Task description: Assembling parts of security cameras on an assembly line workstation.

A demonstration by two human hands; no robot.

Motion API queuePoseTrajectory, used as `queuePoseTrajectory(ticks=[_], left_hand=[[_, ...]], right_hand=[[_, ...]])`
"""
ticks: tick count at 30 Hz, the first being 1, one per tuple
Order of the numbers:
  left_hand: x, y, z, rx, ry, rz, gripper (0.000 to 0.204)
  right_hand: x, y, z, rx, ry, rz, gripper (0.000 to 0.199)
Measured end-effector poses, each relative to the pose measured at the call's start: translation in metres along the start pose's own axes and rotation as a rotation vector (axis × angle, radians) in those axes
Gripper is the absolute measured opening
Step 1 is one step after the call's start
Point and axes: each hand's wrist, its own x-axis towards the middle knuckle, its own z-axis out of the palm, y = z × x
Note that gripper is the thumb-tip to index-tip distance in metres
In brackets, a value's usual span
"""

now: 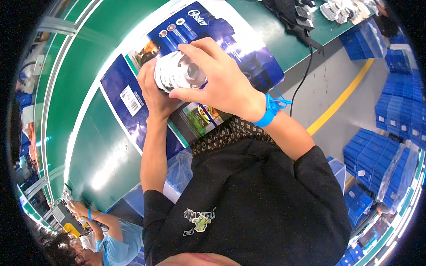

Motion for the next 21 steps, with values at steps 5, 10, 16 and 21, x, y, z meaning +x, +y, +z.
queuePoseTrajectory(ticks=[5,10,16,21], left_hand=[[0.0018,0.0009,-0.0015,0.002,-0.026,0.010,0.085],[0.0008,0.0020,-0.0041,0.009,-0.063,0.014,0.087],[-0.0009,0.0029,-0.0025,-0.049,-0.061,-0.011,0.091],[-0.0044,0.0012,-0.0044,-0.092,-0.094,-0.069,0.098]], right_hand=[[-0.0004,-0.0034,0.0007,-0.048,0.009,0.115,0.069],[-0.0003,-0.0035,0.0042,-0.060,-0.027,0.146,0.070],[-0.0065,-0.0039,0.0041,-0.046,0.021,0.176,0.072],[-0.0062,-0.0095,0.0039,-0.054,0.026,0.100,0.077]])
